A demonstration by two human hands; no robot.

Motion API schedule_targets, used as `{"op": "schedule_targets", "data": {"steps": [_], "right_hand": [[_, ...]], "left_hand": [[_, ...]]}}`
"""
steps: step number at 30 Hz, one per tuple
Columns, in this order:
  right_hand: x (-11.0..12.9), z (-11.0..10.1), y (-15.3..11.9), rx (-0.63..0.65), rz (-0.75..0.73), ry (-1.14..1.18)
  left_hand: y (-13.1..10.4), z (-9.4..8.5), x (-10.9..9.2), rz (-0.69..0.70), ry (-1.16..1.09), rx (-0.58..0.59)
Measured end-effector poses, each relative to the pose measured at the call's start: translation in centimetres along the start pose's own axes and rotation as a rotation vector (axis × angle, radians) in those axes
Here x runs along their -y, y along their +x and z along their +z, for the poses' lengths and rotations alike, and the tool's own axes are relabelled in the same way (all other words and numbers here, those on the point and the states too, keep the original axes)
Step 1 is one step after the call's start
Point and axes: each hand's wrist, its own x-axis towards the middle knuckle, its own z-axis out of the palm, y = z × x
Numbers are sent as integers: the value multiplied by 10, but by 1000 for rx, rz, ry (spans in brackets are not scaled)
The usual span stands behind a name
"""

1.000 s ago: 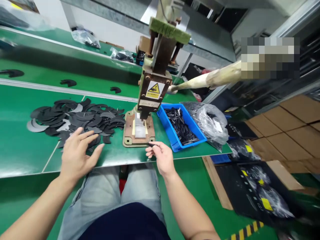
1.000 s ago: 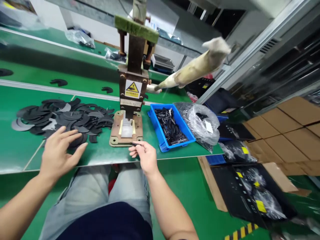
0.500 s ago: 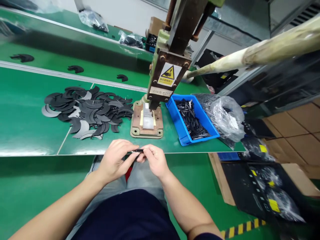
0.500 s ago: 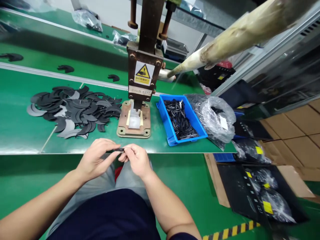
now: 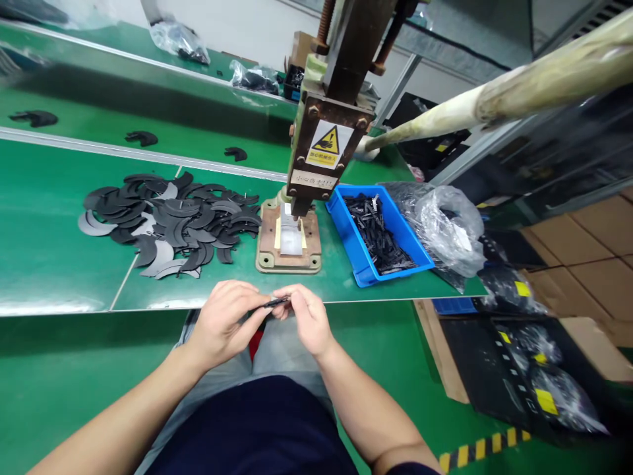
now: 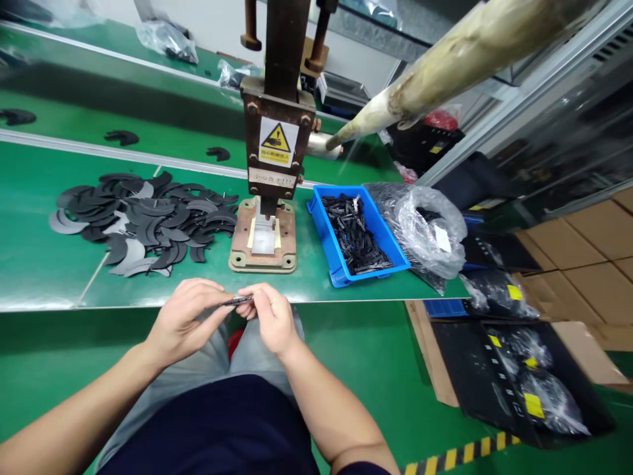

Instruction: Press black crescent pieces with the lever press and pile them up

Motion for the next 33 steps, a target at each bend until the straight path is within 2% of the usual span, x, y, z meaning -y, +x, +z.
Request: {"op": "schedule_targets", "data": {"steps": [4, 7, 10, 13, 15, 17, 19, 23, 25, 27, 28, 30, 33], "right_hand": [[1, 2, -2, -77, 23, -24], [5, 1, -3, -81, 7, -76], [12, -2, -3, -38, -96, -221], [24, -3, -4, 58, -254, -395], [34, -4, -4, 130, -320, -462], [46, -8, -2, 149, -351, -511], [60, -19, 3, 70, -389, -542], [109, -61, 26, -270, -575, -482], [145, -82, 43, -416, -727, -432], [185, -96, 59, -484, -894, -406], [205, -100, 66, -481, -997, -402], [239, -100, 75, -392, -1114, -413], [269, -88, 82, -207, -1111, -473]], "left_hand": [[-3, -1, -1, -19, 4, 20], [-5, -1, -5, -71, -78, 59], [-5, 0, -10, -230, -283, 135], [-1, 2, -14, -419, -465, 255], [5, 2, -14, -469, -564, 320], [15, 3, -8, -474, -635, 294], [30, 3, 6, -474, -651, 201], [77, 6, 49, -472, -564, 17], [102, 11, 69, -459, -450, 0], [124, 16, 83, -428, -306, 37], [132, 18, 87, -407, -243, 65], [144, 22, 90, -351, -153, 114], [154, 27, 89, -235, -34, 162]]}}
